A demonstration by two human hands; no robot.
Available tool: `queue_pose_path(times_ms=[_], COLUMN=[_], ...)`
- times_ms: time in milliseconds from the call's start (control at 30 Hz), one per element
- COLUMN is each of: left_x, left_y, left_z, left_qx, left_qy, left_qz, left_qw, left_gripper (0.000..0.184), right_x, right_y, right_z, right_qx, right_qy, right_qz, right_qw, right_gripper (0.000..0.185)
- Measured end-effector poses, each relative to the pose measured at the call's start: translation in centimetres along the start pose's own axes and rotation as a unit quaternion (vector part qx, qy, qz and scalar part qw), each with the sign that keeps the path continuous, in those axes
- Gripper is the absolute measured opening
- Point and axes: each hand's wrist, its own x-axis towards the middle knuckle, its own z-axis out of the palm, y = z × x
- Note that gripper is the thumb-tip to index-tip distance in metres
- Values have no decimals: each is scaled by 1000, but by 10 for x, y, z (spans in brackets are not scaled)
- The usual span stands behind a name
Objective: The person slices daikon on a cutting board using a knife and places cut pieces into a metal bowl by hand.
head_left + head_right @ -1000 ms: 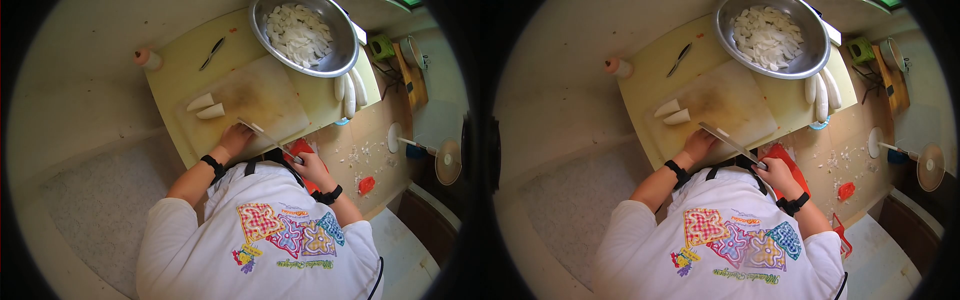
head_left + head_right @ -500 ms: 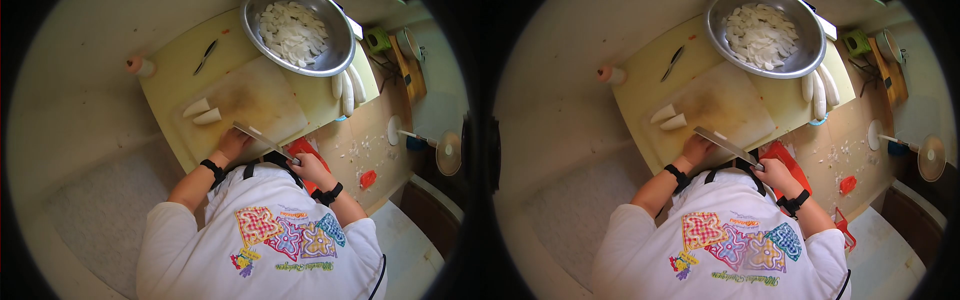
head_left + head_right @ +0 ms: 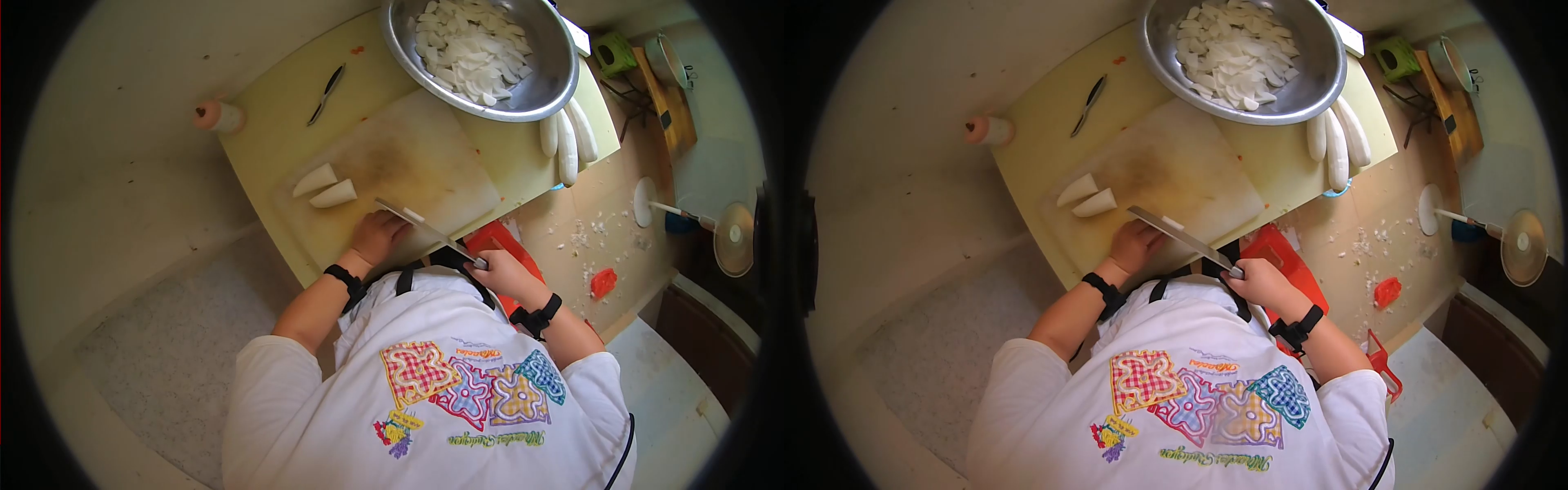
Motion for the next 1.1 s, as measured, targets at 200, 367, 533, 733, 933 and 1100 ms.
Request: queue_pose_path(times_ms=[200, 367, 533, 733, 933, 1100], left_x=[0, -2, -2, -3, 0, 1], left_y=[1, 0, -7, -7, -4, -4], left_z=[1, 2, 6, 9, 4, 4], left_qx=[-24, -55, -44, -51, -48, -62], left_qy=[17, 22, 27, 38, 35, 29], left_qz=[2, -5, 21, 14, 14, 11], left_qw=[1000, 998, 998, 998, 998, 998], left_gripper=[13, 14, 9, 10, 10, 10], right_x=[4, 15, 26, 26, 30, 37], right_y=[-7, -13, -8, -9, -5, -19], right_z=[-8, -1, 6, 5, 6, 2], right_qx=[-1, -4, -10, -14, -22, -45], right_qy=[-24, -29, -34, -32, -30, -31], right_qz=[17, 13, 23, 14, 20, 32], right_qw=[1000, 999, 999, 999, 999, 998], right_gripper=[41, 41, 41, 41, 38, 37])
